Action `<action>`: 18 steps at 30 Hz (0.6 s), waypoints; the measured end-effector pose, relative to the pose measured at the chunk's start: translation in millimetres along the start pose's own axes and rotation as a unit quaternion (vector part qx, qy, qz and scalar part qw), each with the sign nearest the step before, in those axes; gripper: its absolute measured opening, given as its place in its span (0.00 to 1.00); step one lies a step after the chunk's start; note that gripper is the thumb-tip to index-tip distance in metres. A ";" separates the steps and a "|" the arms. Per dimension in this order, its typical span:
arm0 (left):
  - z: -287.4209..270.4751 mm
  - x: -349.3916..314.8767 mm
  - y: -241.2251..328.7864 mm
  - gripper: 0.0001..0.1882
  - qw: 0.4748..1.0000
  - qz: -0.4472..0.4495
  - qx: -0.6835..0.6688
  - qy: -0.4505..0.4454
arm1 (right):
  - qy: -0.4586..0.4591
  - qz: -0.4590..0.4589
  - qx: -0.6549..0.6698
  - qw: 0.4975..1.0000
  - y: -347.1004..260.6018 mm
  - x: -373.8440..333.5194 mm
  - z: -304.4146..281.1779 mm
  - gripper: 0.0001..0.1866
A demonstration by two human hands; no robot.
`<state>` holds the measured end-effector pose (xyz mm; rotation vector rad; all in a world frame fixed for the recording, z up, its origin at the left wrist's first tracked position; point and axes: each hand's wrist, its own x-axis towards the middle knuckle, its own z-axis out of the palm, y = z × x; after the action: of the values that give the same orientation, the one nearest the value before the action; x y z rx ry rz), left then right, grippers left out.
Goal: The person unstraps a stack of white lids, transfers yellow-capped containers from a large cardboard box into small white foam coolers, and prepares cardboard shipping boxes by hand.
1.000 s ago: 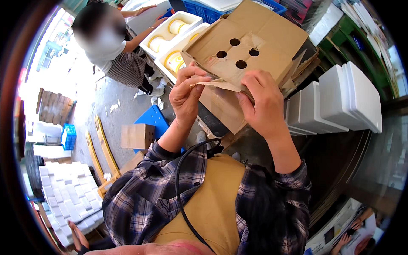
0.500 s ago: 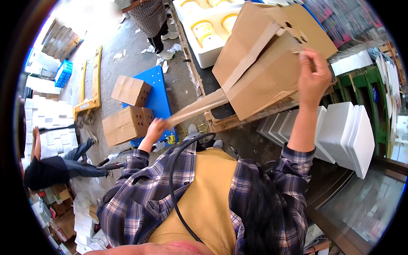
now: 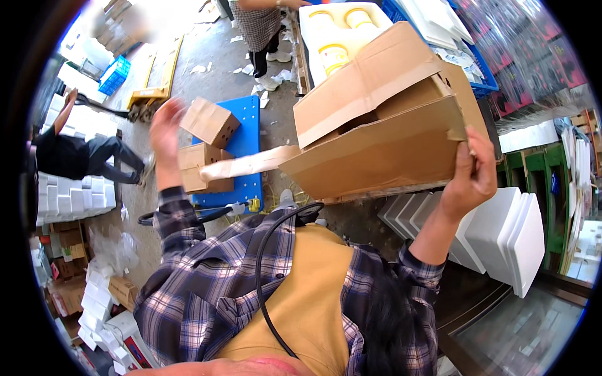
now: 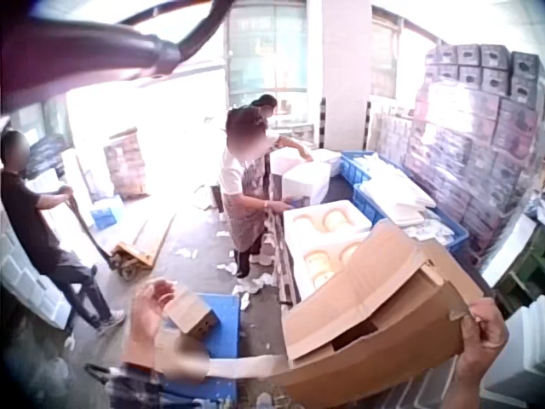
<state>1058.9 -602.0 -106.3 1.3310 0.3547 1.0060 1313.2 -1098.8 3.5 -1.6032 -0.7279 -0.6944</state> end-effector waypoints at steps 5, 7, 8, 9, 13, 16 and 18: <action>221.9 -72.4 5.9 0.19 0.747 0.002 0.268 -0.608 | -0.114 -0.152 -0.022 0.982 -45.7 -19.1 20.3 0.02; 257.5 -89.5 -12.9 0.31 0.587 -0.064 0.377 -0.713 | -0.185 -0.136 -0.057 0.972 -58.7 -25.6 7.1 0.03; 264.0 -99.9 -14.8 0.29 0.561 -0.119 0.378 -0.727 | -0.212 -0.129 -0.055 0.967 -63.6 -32.0 4.1 0.03; 258.7 -114.8 -28.7 0.27 0.534 -0.179 0.382 -0.733 | -0.239 -0.123 -0.044 0.962 -65.2 -40.3 5.5 0.04; 228.6 -190.3 -106.3 0.27 0.641 0.023 0.438 -0.630 | -0.329 -0.115 -0.053 0.936 -88.2 -61.6 0.0 0.02; 220.3 -208.0 -116.0 0.31 0.695 0.059 0.441 -0.564 | -0.391 -0.113 -0.027 0.913 -101.3 -50.9 -7.0 0.06; 219.2 -206.8 -101.6 0.30 0.724 0.062 0.446 -0.523 | -0.470 -0.102 -0.057 0.875 -105.9 -28.2 -9.2 0.06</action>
<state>1144.2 -891.2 -207.3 2.5912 -0.1862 -0.0393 1212.9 -1097.4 48.3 -1.9765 -1.5985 -0.0397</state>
